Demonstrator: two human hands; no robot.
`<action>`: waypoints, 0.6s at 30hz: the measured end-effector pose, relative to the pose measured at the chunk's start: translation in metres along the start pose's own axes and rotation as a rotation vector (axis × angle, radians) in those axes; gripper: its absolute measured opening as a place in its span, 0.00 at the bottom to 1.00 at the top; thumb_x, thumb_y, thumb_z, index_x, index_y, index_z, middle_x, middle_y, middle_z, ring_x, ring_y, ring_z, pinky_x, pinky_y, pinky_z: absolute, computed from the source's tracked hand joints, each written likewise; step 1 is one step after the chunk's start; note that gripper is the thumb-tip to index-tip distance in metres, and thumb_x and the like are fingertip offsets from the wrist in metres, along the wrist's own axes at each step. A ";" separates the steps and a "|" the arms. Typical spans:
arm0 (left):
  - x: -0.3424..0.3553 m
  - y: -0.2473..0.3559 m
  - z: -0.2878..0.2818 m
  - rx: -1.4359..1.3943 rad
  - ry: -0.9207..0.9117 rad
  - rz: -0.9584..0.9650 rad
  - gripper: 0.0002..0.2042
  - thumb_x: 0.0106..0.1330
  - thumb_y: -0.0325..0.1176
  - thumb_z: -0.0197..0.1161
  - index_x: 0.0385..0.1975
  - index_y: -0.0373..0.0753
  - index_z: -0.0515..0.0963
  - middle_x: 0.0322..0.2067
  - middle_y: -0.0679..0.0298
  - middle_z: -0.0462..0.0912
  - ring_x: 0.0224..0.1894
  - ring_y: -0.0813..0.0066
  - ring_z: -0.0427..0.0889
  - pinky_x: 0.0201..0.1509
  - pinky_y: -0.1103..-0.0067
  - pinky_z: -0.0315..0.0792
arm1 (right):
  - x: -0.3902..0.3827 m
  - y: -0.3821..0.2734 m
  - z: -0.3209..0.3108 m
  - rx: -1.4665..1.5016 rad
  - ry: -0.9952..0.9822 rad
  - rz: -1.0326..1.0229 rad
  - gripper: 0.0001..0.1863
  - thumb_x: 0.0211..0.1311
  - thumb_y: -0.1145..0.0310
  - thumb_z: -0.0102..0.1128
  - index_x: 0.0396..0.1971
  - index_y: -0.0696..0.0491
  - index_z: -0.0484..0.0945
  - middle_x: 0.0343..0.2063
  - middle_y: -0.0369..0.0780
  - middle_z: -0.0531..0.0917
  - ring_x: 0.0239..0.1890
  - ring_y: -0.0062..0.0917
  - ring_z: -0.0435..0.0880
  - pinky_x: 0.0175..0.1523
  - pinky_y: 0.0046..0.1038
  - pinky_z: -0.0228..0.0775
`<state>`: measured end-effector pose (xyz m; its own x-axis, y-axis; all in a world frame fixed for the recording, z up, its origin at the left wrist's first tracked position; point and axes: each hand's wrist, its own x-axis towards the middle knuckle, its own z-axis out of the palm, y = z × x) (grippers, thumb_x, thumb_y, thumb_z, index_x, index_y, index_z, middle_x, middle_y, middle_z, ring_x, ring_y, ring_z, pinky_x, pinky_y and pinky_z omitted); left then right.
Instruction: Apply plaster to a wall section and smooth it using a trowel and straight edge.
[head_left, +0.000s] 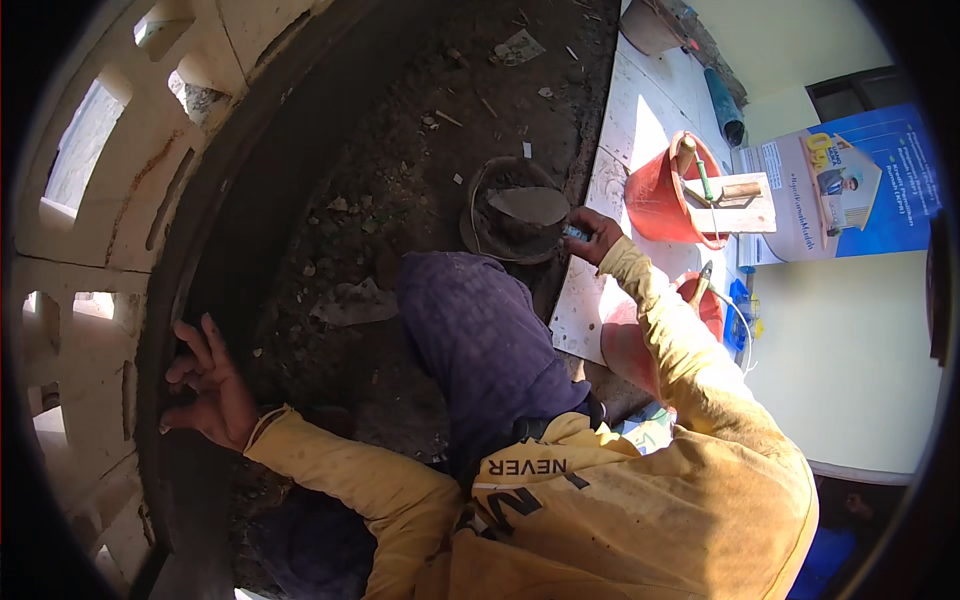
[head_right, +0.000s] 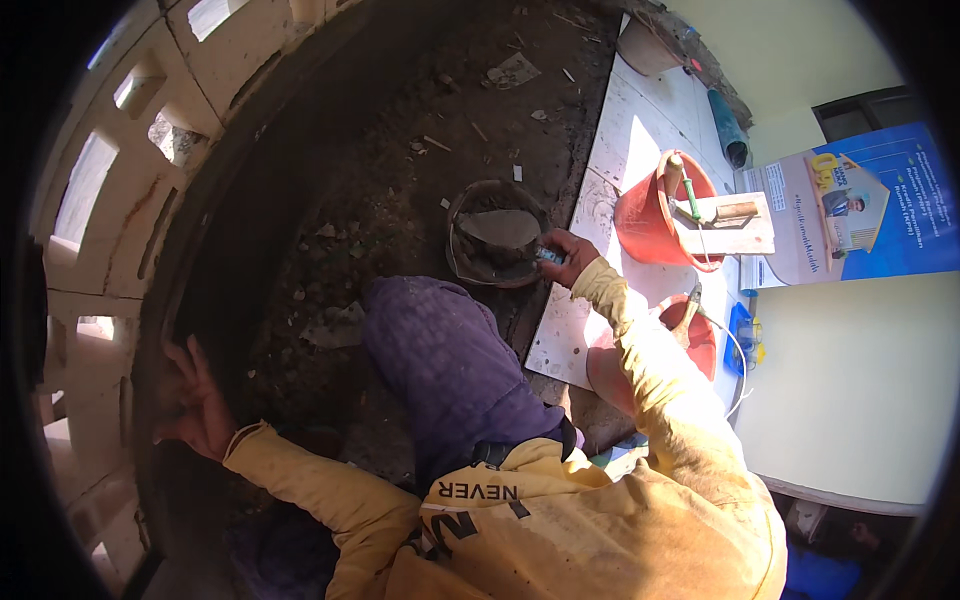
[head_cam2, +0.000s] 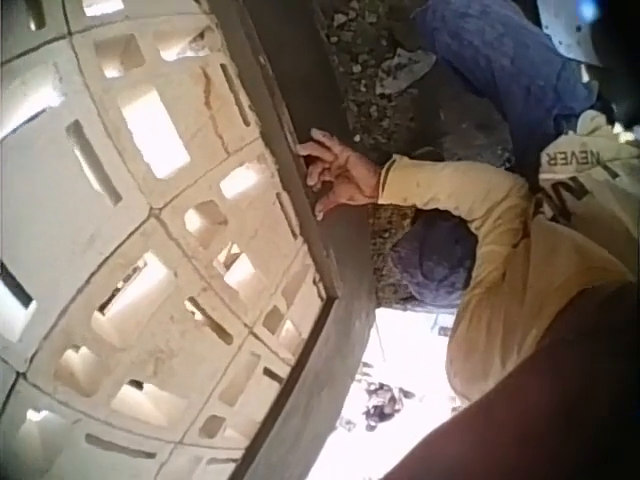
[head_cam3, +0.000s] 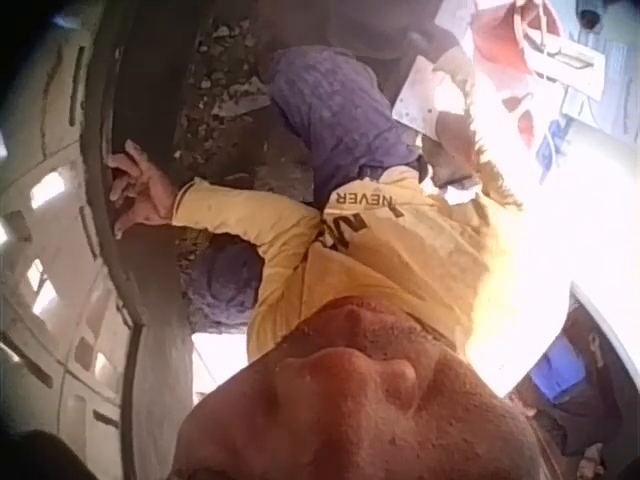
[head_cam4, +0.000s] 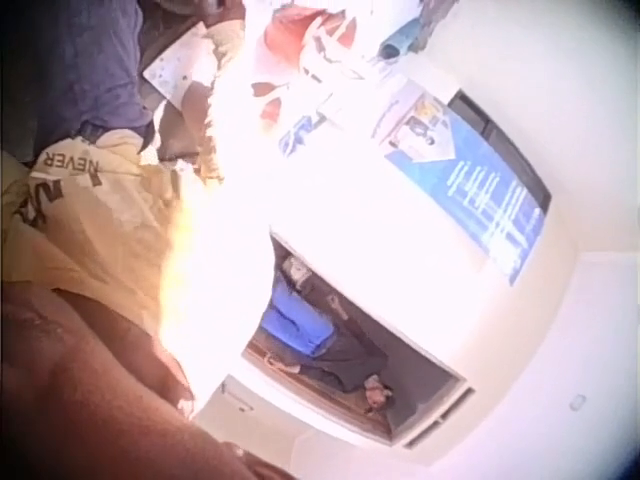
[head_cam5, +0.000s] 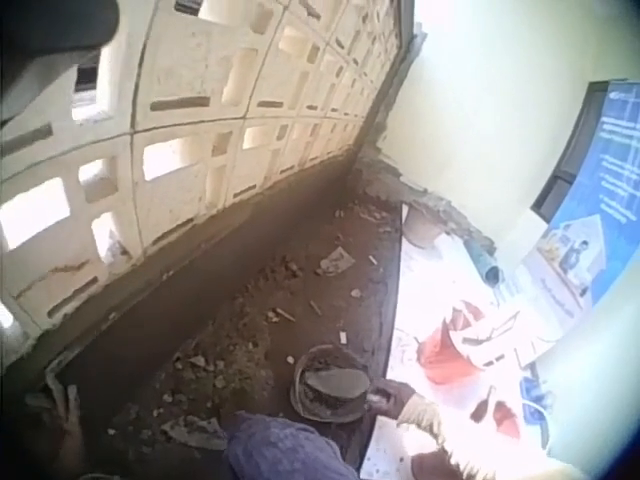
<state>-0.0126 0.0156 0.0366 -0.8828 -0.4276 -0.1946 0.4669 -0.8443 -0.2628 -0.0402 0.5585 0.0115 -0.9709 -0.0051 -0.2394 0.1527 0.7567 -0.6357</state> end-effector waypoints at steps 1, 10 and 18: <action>0.000 0.002 0.000 0.001 -0.016 -0.029 0.21 0.44 0.46 0.69 0.25 0.39 0.68 0.28 0.59 0.74 0.61 0.40 0.57 0.68 0.45 0.31 | 0.000 -0.022 -0.003 0.007 0.012 -0.062 0.21 0.45 0.66 0.67 0.41 0.55 0.73 0.29 0.41 0.79 0.34 0.23 0.78 0.41 0.26 0.70; -0.001 0.026 -0.026 0.029 -0.210 -0.117 0.20 0.49 0.56 0.62 0.28 0.44 0.77 0.35 0.66 0.82 0.62 0.52 0.61 0.65 0.46 0.40 | -0.001 -0.302 0.046 -0.142 -0.231 -0.629 0.12 0.47 0.71 0.64 0.31 0.59 0.74 0.23 0.42 0.77 0.25 0.27 0.77 0.32 0.24 0.67; 0.003 0.030 -0.042 0.091 -0.369 -0.090 0.26 0.59 0.61 0.49 0.40 0.44 0.77 0.50 0.65 0.76 0.62 0.56 0.61 0.63 0.46 0.47 | -0.007 -0.407 0.141 -0.119 -0.633 -0.664 0.13 0.54 0.66 0.61 0.33 0.60 0.74 0.23 0.46 0.76 0.23 0.30 0.75 0.30 0.27 0.67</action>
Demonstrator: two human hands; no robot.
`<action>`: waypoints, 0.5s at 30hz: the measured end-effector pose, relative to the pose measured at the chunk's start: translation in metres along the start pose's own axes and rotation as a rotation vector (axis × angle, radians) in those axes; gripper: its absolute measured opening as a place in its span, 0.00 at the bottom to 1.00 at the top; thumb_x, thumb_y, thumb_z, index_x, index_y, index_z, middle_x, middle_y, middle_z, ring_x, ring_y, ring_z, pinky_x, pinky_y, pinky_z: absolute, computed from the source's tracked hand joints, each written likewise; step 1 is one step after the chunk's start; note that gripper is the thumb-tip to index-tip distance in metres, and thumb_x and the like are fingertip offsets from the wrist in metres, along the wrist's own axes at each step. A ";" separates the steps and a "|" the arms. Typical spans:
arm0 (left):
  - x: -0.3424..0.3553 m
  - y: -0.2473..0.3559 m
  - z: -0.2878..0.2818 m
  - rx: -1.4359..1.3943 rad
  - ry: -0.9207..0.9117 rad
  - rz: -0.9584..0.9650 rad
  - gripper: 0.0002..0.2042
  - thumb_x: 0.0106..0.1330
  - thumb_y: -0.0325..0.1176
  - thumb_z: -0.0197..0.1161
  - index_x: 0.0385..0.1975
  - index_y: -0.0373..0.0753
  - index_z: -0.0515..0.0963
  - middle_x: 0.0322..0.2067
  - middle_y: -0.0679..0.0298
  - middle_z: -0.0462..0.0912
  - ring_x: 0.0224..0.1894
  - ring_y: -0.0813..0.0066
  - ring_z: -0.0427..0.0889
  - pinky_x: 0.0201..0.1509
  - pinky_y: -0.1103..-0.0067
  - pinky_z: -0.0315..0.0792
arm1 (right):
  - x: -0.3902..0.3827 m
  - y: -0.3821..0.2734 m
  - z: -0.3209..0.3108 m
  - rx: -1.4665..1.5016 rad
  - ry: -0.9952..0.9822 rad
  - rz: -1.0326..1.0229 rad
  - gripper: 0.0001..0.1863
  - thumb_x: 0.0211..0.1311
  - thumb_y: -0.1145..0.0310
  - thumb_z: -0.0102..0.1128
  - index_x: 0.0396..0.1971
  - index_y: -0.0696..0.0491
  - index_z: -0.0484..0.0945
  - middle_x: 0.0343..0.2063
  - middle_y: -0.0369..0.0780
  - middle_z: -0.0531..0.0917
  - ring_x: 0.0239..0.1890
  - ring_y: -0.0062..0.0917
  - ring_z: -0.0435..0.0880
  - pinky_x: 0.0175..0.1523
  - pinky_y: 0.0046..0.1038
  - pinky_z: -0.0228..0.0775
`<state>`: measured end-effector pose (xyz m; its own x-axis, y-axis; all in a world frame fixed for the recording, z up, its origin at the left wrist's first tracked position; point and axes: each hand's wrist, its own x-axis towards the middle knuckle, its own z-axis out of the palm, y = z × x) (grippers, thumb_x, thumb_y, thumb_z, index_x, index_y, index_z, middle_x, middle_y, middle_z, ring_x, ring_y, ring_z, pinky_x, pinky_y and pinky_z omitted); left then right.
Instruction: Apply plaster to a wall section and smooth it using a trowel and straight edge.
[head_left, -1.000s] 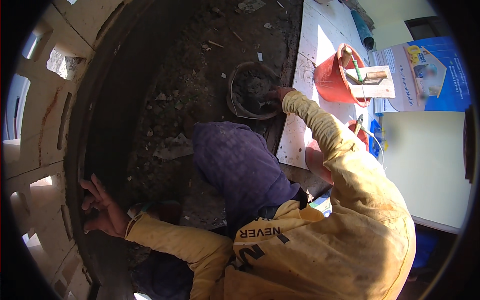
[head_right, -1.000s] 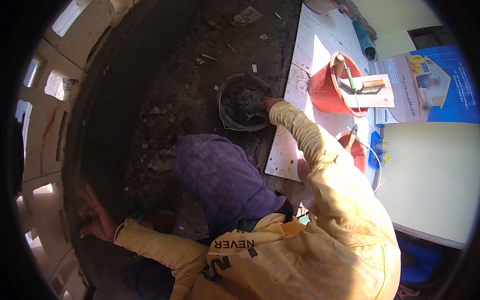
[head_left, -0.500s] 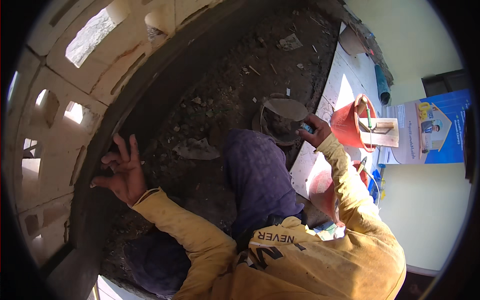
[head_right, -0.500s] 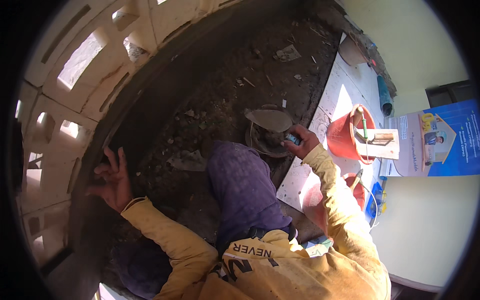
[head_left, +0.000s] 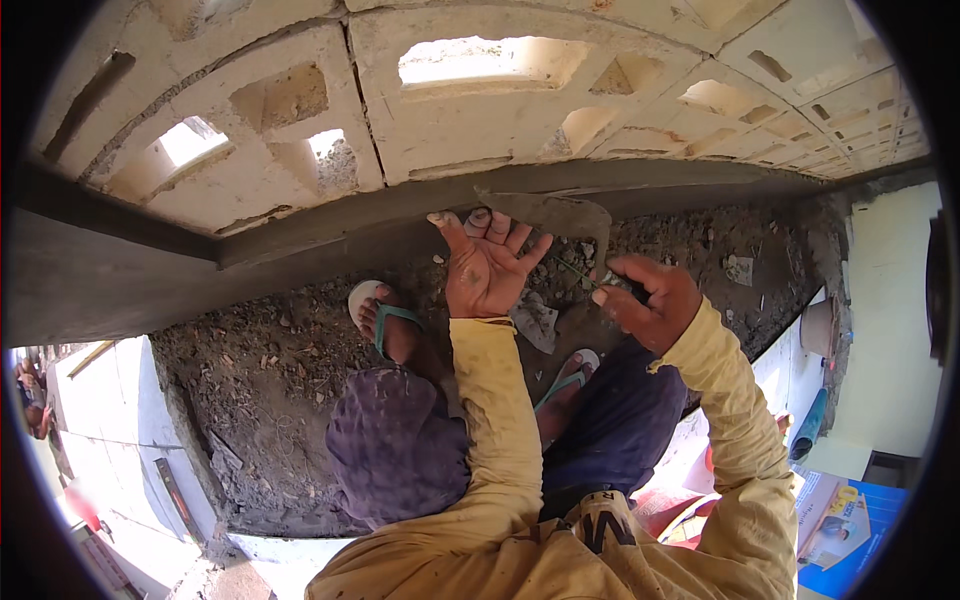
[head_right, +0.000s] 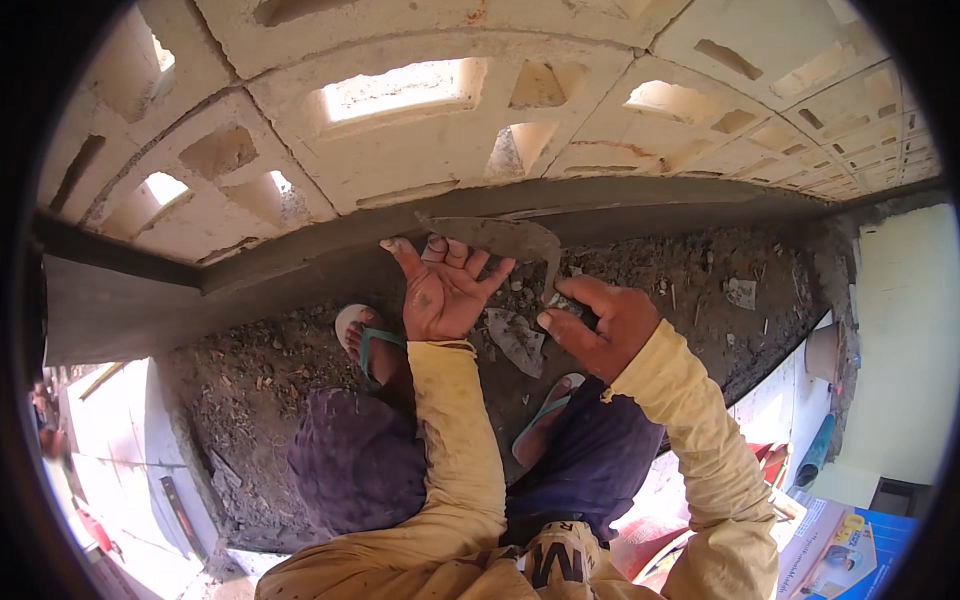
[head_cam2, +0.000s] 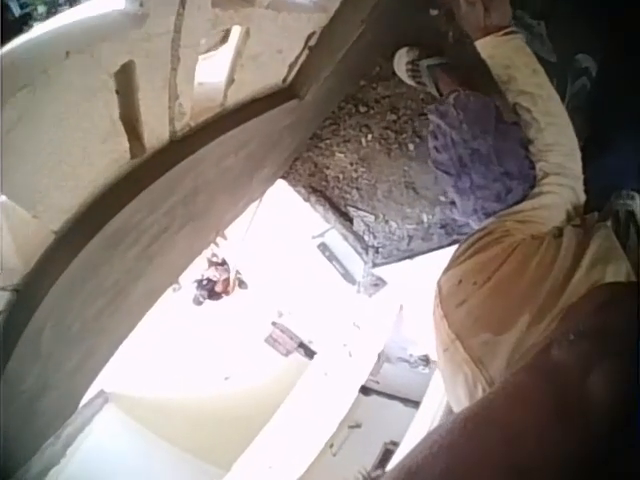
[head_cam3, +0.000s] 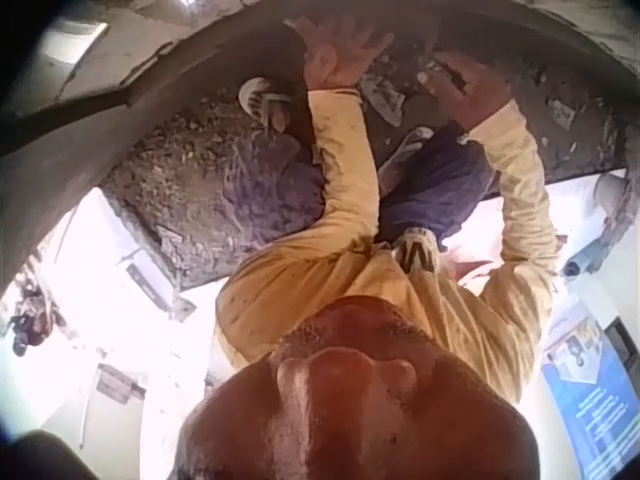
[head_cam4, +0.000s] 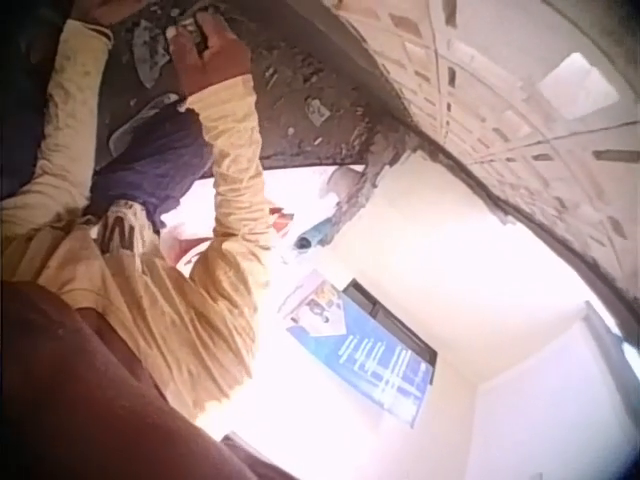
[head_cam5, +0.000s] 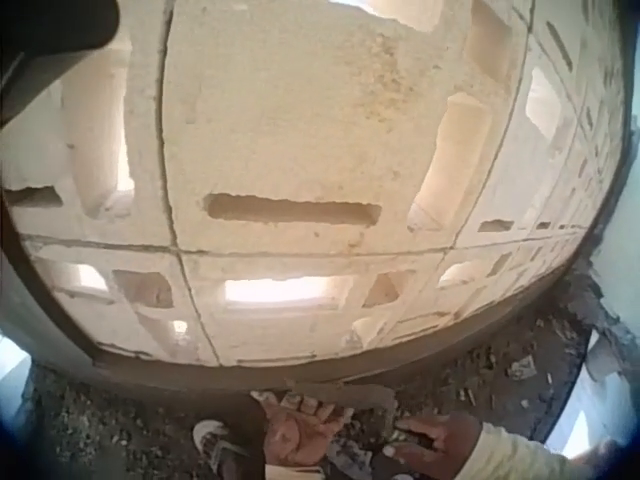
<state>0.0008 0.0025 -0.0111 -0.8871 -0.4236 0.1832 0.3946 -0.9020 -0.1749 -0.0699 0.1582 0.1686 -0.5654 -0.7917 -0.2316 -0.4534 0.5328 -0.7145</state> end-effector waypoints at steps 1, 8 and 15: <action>0.000 0.000 -0.001 -0.045 0.048 0.010 0.26 0.59 0.61 0.49 0.40 0.44 0.77 0.50 0.65 0.76 0.62 0.56 0.61 0.63 0.46 0.47 | 0.009 -0.004 0.003 -0.027 0.006 -0.042 0.13 0.54 0.66 0.61 0.33 0.60 0.74 0.23 0.46 0.76 0.23 0.30 0.75 0.30 0.27 0.67; -0.001 -0.002 0.007 0.059 0.236 0.051 0.31 0.57 0.64 0.48 0.49 0.43 0.73 0.47 0.61 0.78 0.58 0.59 0.67 0.61 0.48 0.52 | 0.041 -0.026 -0.011 -0.038 -0.304 0.202 0.14 0.62 0.60 0.53 0.27 0.57 0.74 0.13 0.33 0.72 0.15 0.14 0.69 0.21 0.19 0.62; 0.000 0.001 0.008 0.011 0.273 0.003 0.28 0.55 0.64 0.52 0.39 0.45 0.75 0.41 0.64 0.80 0.48 0.64 0.76 0.53 0.54 0.65 | 0.038 -0.036 -0.039 -0.152 -0.469 0.446 0.15 0.63 0.59 0.49 0.28 0.56 0.76 0.12 0.34 0.72 0.13 0.16 0.71 0.20 0.19 0.65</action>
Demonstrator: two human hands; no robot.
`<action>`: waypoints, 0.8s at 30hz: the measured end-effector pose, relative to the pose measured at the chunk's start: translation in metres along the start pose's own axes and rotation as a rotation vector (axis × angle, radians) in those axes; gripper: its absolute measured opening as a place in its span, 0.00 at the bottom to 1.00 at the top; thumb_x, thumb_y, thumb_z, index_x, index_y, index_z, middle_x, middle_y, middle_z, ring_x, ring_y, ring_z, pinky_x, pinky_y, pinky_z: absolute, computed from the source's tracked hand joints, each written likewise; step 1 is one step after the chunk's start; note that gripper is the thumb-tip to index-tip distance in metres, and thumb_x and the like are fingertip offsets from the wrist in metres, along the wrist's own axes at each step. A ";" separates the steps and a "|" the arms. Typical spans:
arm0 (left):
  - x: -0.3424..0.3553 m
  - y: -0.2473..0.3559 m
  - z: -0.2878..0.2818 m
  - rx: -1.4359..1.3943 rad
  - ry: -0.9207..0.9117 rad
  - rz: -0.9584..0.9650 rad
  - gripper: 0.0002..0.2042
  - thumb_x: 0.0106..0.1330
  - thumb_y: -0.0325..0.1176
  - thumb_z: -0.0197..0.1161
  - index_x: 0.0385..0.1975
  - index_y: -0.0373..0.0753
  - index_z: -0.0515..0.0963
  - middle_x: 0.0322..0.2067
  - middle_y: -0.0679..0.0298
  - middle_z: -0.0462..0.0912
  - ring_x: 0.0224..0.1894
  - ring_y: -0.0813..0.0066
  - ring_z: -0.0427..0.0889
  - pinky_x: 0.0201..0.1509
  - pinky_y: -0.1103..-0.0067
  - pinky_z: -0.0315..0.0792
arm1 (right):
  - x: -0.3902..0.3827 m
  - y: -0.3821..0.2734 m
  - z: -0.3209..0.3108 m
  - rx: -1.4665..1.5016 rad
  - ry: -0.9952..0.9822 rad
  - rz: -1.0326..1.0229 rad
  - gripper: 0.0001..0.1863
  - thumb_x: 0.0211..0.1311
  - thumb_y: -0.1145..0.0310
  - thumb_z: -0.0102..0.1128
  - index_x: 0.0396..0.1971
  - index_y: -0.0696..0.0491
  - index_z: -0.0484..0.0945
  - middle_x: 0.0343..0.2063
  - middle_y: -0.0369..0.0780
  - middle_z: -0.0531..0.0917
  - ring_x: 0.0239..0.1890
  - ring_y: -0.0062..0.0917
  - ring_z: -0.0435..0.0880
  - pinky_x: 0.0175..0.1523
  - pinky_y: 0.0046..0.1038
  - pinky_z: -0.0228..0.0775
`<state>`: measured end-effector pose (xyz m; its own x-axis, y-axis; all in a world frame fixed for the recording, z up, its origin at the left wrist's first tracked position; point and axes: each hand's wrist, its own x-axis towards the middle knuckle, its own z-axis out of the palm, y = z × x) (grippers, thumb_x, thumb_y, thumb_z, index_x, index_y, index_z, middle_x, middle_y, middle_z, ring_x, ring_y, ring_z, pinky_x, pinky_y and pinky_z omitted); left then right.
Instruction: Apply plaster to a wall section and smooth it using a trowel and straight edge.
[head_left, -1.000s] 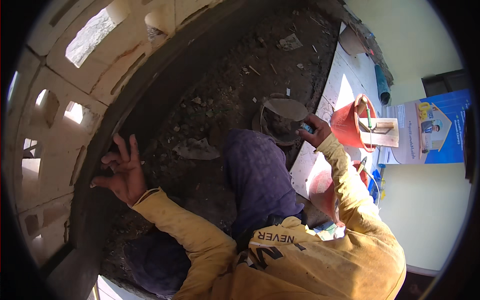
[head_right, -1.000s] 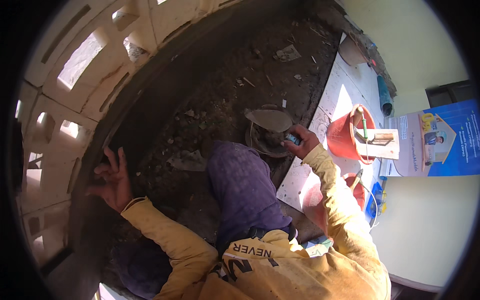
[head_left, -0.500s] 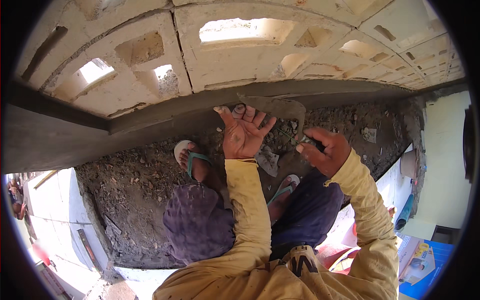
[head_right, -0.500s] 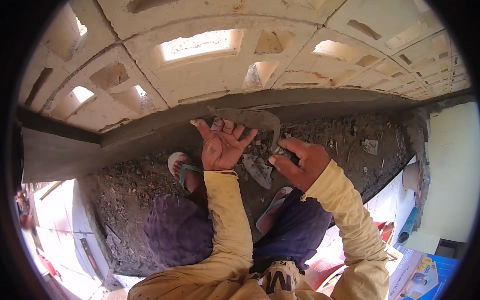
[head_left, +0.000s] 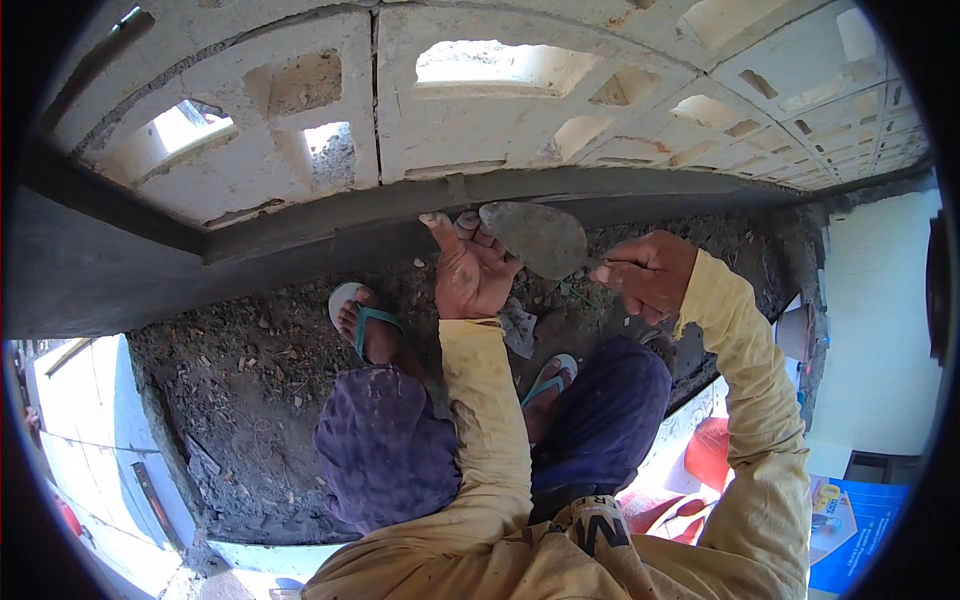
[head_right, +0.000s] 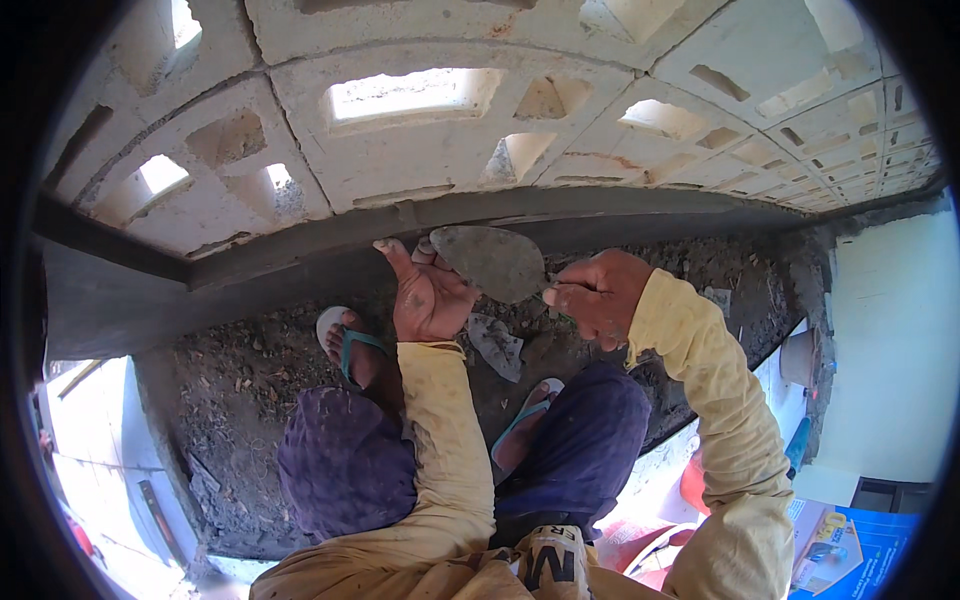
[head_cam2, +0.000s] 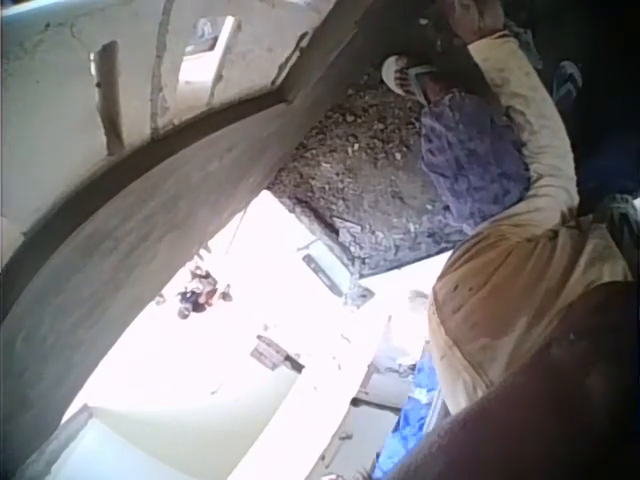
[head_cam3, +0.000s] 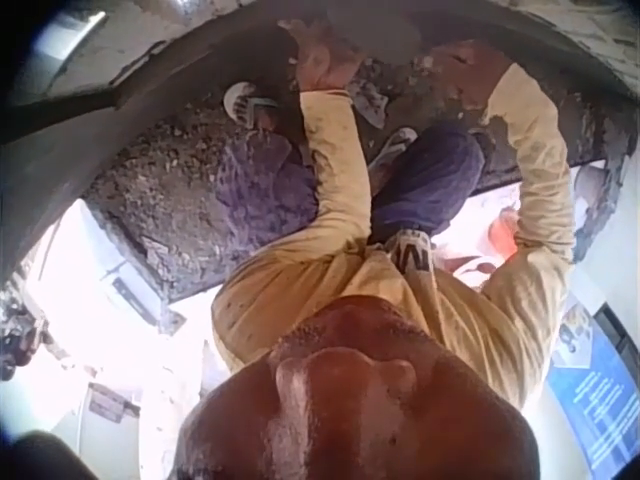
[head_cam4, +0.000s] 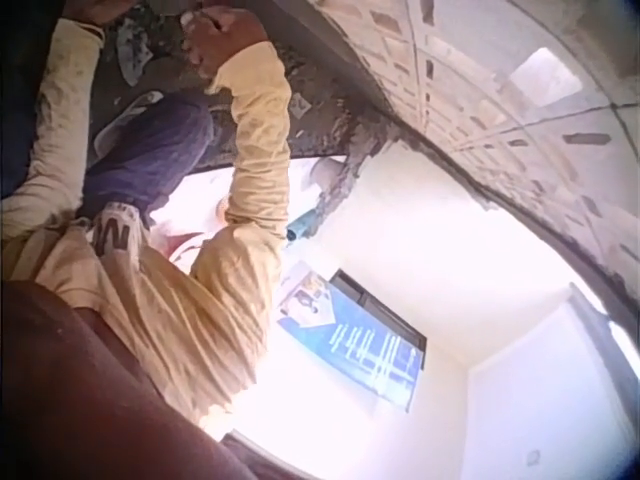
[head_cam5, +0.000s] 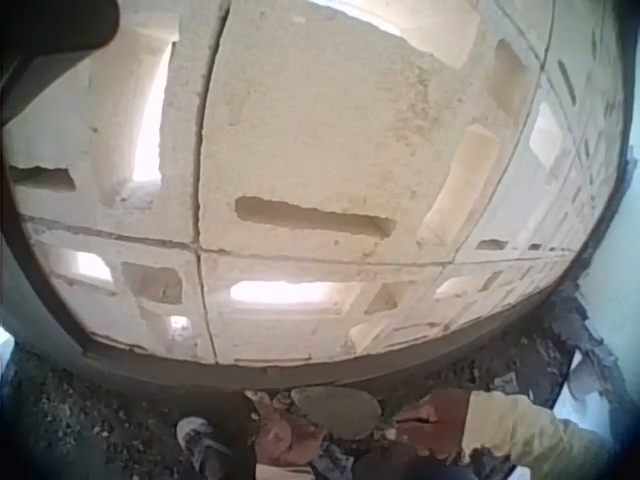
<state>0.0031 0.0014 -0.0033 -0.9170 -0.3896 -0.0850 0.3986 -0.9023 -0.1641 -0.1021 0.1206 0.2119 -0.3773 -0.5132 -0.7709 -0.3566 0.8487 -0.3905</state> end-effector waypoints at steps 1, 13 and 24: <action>0.000 0.000 0.001 -0.013 -0.014 0.002 0.28 0.55 0.64 0.52 0.39 0.45 0.75 0.41 0.64 0.80 0.48 0.64 0.76 0.53 0.54 0.65 | -0.004 0.000 -0.002 0.021 -0.008 -0.032 0.15 0.63 0.59 0.49 0.28 0.56 0.76 0.12 0.34 0.72 0.13 0.16 0.71 0.20 0.19 0.65; -0.001 -0.004 0.011 -0.038 0.024 0.068 0.30 0.54 0.60 0.56 0.53 0.49 0.69 0.55 0.64 0.71 0.59 0.57 0.66 0.60 0.52 0.57 | 0.027 -0.030 -0.012 0.014 -0.080 -0.172 0.19 0.65 0.57 0.44 0.41 0.57 0.76 0.12 0.36 0.73 0.13 0.18 0.73 0.21 0.21 0.66; 0.000 -0.003 -0.005 -0.028 -0.073 0.010 0.24 0.58 0.56 0.54 0.52 0.54 0.71 0.56 0.65 0.70 0.63 0.58 0.60 0.60 0.46 0.52 | 0.014 -0.019 -0.027 -0.093 -0.004 -0.064 0.21 0.64 0.54 0.46 0.40 0.57 0.77 0.12 0.35 0.73 0.13 0.18 0.74 0.20 0.21 0.65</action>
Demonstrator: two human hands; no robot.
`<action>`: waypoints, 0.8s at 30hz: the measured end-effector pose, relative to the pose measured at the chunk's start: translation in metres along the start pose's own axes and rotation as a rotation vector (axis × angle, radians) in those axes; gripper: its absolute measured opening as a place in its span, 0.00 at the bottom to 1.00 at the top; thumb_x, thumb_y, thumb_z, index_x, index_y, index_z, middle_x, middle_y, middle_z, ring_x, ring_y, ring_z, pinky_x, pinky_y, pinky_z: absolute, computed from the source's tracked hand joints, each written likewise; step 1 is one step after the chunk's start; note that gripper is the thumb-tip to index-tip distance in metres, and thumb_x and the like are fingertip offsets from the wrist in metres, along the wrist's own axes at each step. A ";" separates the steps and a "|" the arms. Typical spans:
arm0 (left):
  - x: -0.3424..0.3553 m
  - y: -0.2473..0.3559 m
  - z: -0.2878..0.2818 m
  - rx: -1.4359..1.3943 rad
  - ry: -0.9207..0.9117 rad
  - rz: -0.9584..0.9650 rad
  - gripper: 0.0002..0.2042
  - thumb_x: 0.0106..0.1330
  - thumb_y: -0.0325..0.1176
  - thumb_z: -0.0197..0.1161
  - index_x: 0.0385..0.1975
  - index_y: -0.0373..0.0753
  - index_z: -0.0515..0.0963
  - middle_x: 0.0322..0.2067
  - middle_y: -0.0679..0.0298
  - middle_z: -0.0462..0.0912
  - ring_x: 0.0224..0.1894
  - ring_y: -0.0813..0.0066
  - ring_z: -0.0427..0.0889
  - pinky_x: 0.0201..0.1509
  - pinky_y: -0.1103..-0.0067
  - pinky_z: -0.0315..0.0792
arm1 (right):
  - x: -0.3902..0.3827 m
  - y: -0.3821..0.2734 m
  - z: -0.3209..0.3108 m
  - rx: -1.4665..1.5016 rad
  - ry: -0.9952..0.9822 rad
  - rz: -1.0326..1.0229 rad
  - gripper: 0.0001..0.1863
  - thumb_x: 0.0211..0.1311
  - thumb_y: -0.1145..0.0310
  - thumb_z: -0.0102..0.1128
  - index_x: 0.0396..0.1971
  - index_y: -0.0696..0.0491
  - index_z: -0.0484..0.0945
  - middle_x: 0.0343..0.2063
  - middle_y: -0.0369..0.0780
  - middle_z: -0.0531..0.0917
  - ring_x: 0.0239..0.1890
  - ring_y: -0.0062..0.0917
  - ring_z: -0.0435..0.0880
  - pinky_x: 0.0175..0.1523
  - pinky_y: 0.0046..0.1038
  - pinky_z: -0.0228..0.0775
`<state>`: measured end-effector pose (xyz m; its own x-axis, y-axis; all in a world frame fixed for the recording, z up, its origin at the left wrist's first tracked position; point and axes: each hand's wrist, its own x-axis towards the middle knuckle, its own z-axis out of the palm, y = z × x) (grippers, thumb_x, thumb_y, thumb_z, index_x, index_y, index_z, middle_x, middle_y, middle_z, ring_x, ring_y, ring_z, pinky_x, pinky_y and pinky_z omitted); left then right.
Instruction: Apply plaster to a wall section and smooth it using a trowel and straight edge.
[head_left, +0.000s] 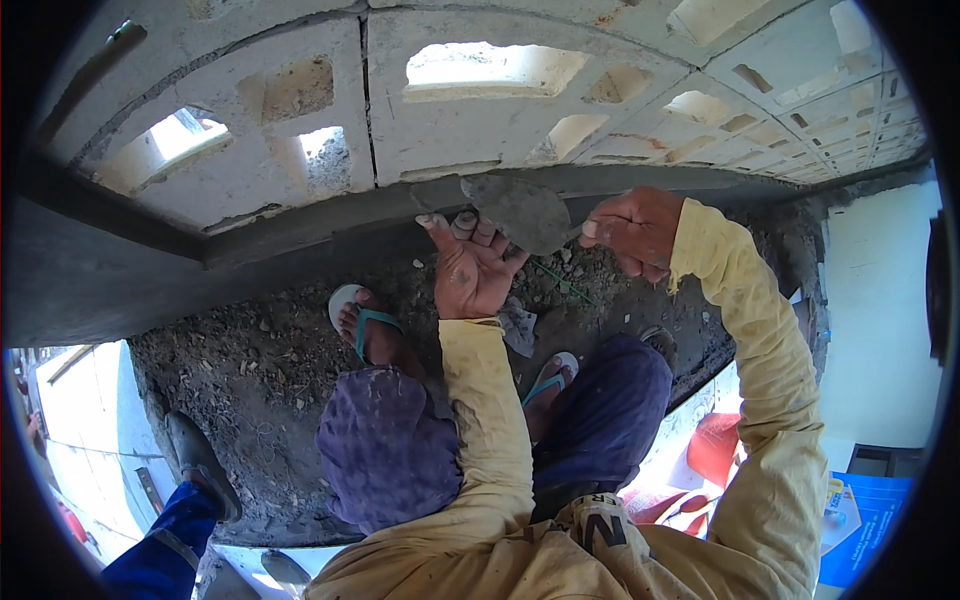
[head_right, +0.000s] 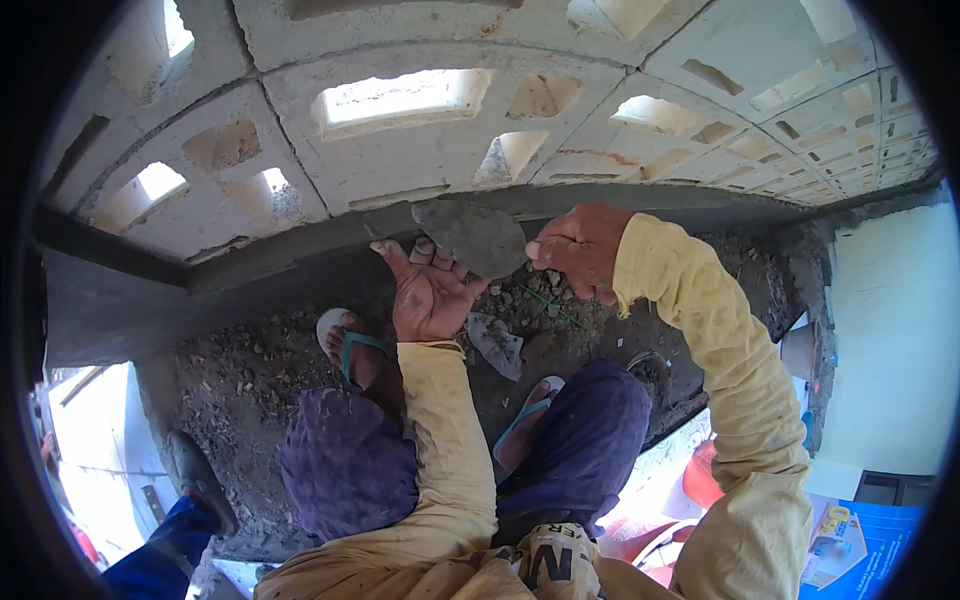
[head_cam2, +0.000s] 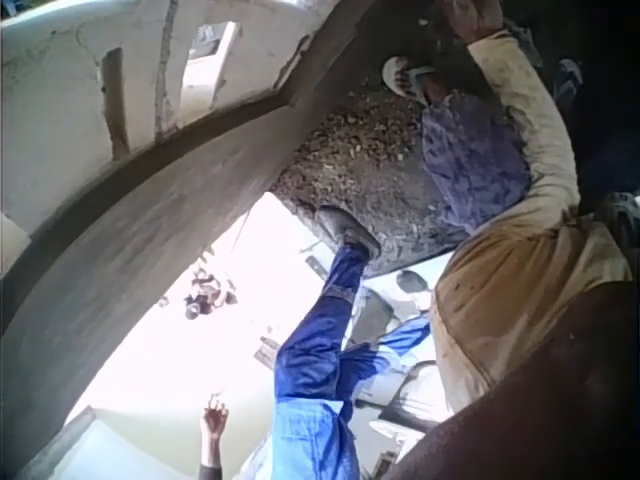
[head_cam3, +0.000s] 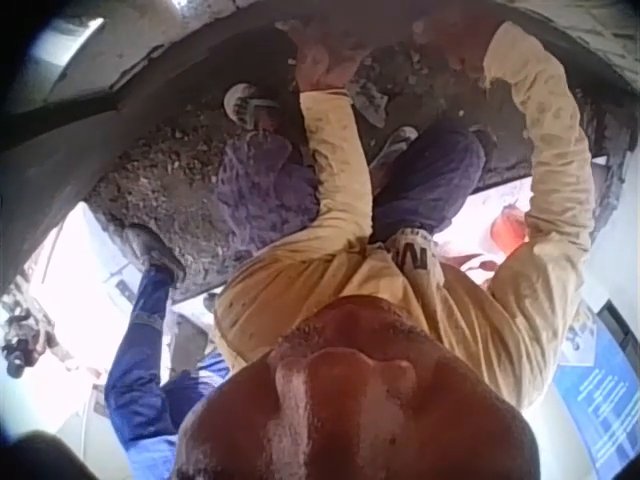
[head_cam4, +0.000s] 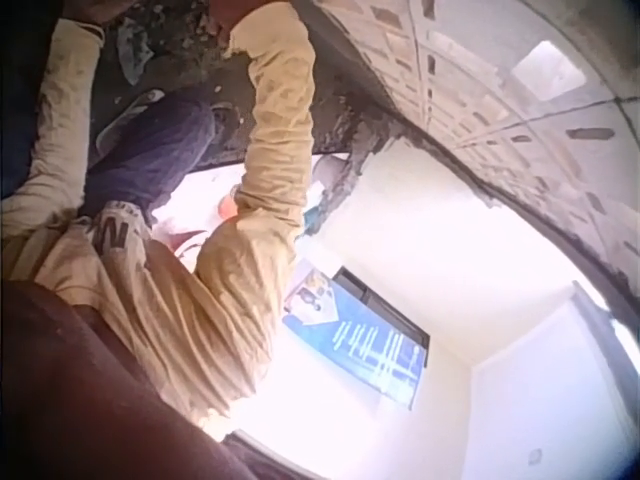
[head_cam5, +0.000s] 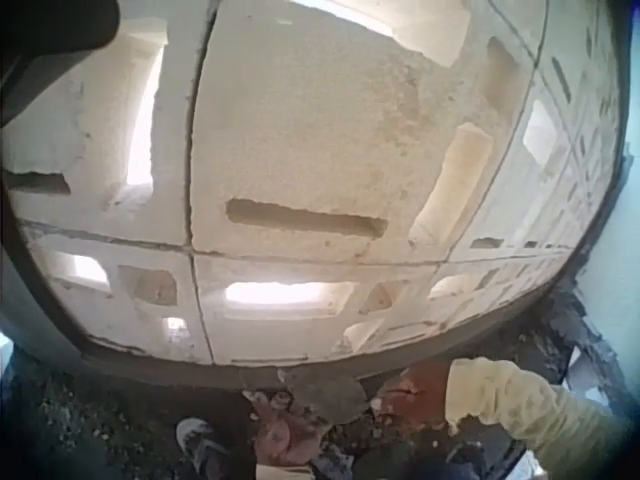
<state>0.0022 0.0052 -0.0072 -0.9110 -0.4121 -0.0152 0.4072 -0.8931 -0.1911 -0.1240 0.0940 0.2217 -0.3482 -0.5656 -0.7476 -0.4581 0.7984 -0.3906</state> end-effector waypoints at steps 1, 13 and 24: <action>0.001 -0.001 -0.005 0.003 -0.057 0.000 0.24 0.58 0.56 0.54 0.52 0.54 0.71 0.56 0.65 0.70 0.63 0.58 0.60 0.60 0.46 0.52 | -0.004 0.010 -0.002 0.018 0.031 0.019 0.21 0.65 0.54 0.45 0.40 0.58 0.77 0.11 0.35 0.72 0.12 0.17 0.72 0.19 0.21 0.64; 0.003 -0.009 0.002 -0.135 -0.047 0.098 0.21 0.63 0.54 0.49 0.49 0.48 0.72 0.51 0.63 0.74 0.60 0.60 0.65 0.58 0.55 0.61 | -0.011 -0.034 0.036 -0.001 0.009 -0.112 0.19 0.65 0.56 0.43 0.40 0.56 0.76 0.12 0.36 0.74 0.13 0.19 0.74 0.20 0.21 0.67; -0.001 -0.005 0.009 -0.175 -0.067 0.024 0.25 0.56 0.55 0.57 0.51 0.49 0.71 0.51 0.66 0.75 0.61 0.59 0.63 0.58 0.55 0.59 | 0.002 -0.048 0.021 -0.291 0.081 -0.093 0.21 0.63 0.54 0.44 0.24 0.57 0.77 0.14 0.41 0.77 0.17 0.29 0.78 0.28 0.32 0.70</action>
<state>0.0021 0.0083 0.0025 -0.8925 -0.4490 0.0425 0.4057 -0.8403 -0.3595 -0.0850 0.0588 0.2282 -0.3526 -0.6576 -0.6657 -0.7020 0.6563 -0.2765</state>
